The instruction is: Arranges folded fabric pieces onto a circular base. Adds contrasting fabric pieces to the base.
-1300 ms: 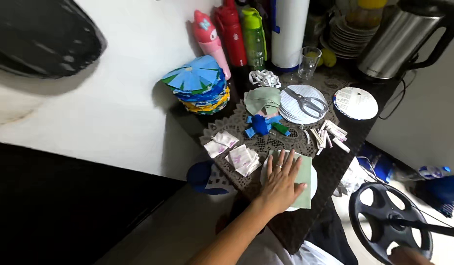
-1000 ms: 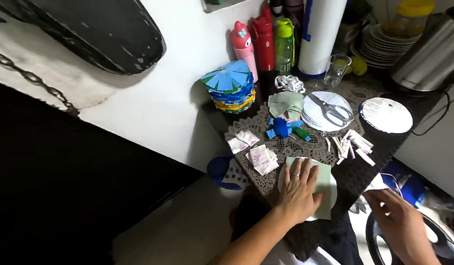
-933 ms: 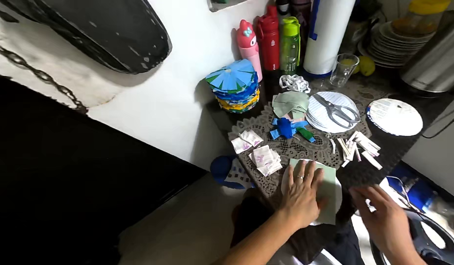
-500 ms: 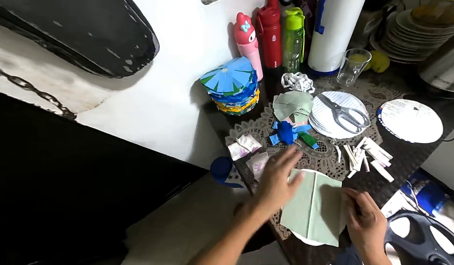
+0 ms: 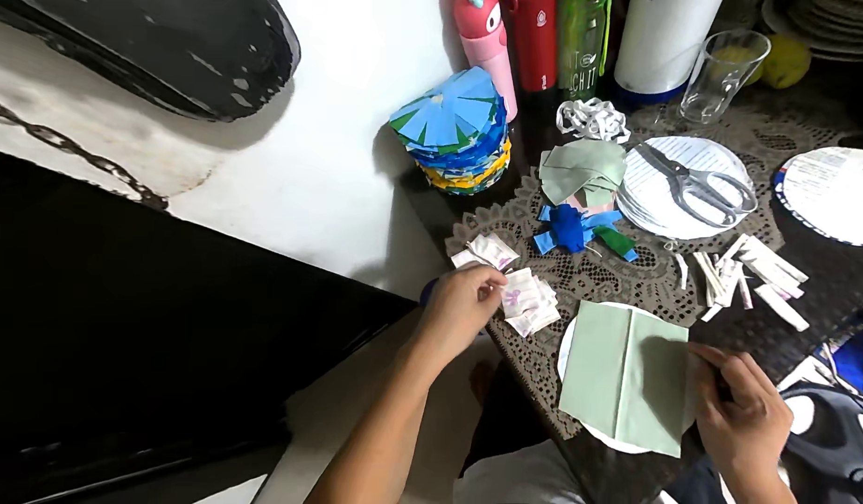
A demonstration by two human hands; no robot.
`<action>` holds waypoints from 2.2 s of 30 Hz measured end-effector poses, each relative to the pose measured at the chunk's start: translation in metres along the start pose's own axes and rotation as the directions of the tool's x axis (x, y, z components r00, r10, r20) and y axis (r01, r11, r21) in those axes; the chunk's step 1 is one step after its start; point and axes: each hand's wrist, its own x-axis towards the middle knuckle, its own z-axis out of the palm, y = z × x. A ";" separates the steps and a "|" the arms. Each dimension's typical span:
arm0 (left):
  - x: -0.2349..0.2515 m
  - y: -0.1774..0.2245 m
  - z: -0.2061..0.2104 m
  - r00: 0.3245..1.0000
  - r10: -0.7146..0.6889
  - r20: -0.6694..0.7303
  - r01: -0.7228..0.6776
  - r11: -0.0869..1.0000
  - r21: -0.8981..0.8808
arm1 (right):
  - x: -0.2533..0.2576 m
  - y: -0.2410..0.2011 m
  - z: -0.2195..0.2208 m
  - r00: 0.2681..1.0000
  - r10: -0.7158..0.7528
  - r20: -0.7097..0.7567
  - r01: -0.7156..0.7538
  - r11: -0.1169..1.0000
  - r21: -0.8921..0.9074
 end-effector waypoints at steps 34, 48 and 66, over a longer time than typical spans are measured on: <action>0.019 -0.003 -0.007 0.980 -0.159 0.120 0.193 0.904 -0.381 | 0.036 -0.116 0.092 0.851 -0.397 0.344 0.405 0.913 0.051; -0.054 0.041 0.010 0.971 0.240 -0.018 -0.205 0.785 -0.585 | 0.042 -0.126 0.025 0.398 0.140 0.907 -0.850 -0.316 0.422; -0.084 0.087 0.111 0.949 0.290 0.124 -0.134 0.726 -0.675 | -0.032 -0.058 -0.072 0.521 0.299 0.799 -0.853 0.149 0.500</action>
